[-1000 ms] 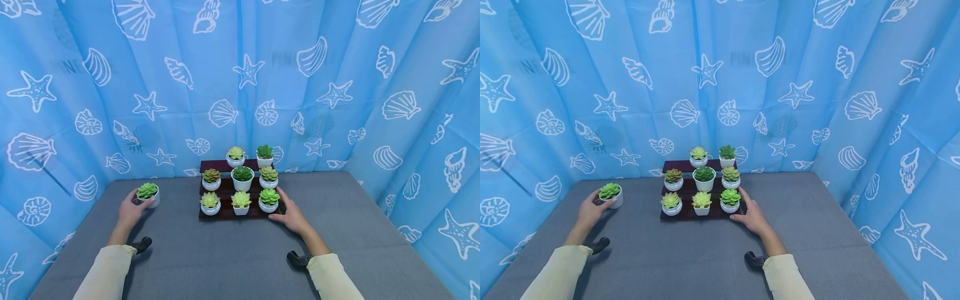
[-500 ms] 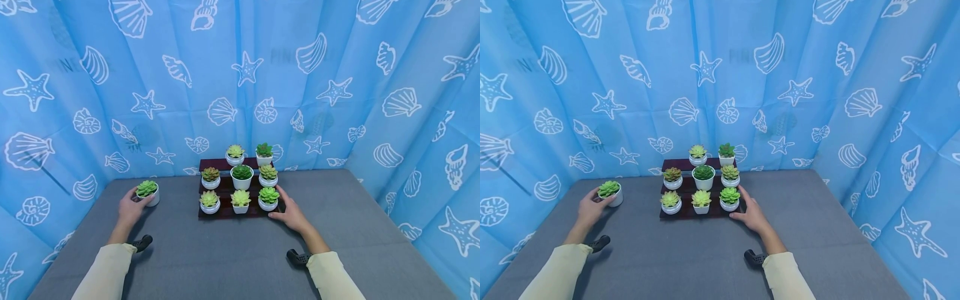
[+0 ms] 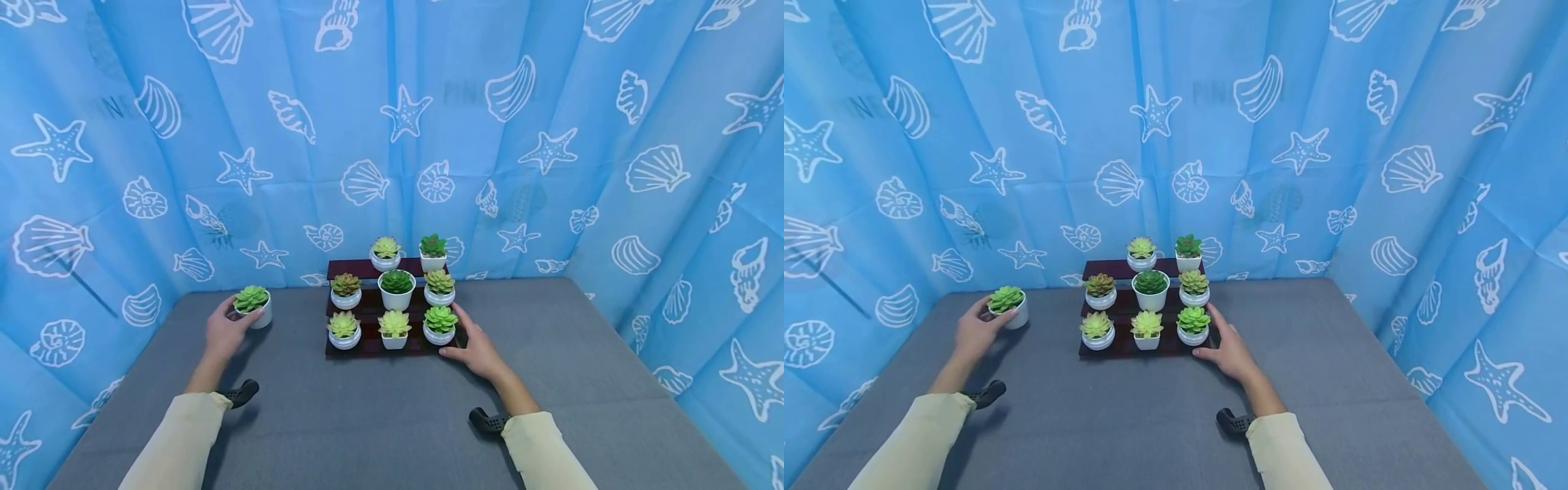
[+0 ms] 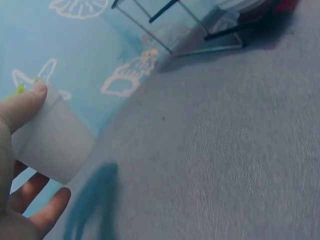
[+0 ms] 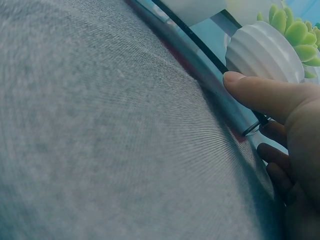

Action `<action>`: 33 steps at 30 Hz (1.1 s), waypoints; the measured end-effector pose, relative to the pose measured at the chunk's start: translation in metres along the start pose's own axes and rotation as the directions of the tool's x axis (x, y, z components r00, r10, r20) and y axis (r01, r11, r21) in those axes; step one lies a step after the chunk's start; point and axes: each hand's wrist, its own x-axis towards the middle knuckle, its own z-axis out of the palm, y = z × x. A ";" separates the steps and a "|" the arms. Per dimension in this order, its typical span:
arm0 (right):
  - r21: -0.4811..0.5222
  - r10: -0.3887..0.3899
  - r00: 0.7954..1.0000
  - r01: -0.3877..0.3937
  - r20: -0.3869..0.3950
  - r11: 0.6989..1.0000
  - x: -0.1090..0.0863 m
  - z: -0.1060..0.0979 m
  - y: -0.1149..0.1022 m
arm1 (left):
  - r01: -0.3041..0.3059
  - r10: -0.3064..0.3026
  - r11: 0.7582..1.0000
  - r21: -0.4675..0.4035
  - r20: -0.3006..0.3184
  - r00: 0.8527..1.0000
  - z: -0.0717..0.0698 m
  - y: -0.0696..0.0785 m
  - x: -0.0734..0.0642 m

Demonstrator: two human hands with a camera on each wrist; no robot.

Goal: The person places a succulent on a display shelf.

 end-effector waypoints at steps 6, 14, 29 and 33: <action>-0.007 0.002 1.000 -0.002 -0.004 1.000 0.000 0.000 0.000 | 0.004 -0.004 1.000 0.000 0.010 1.000 0.008 0.010 0.005; -0.002 -0.002 1.000 0.002 -0.009 1.000 0.001 0.000 0.001 | -0.020 0.022 0.998 -0.057 0.035 0.999 0.018 0.023 0.004; -0.015 -0.017 1.000 0.016 -0.013 1.000 0.001 0.001 0.003 | -0.059 0.069 0.976 -0.211 0.041 0.997 0.033 0.050 0.008; -0.009 -0.016 1.000 0.016 -0.011 1.000 0.001 0.000 0.002 | -0.084 0.099 0.967 -0.241 0.053 0.994 0.037 0.061 0.008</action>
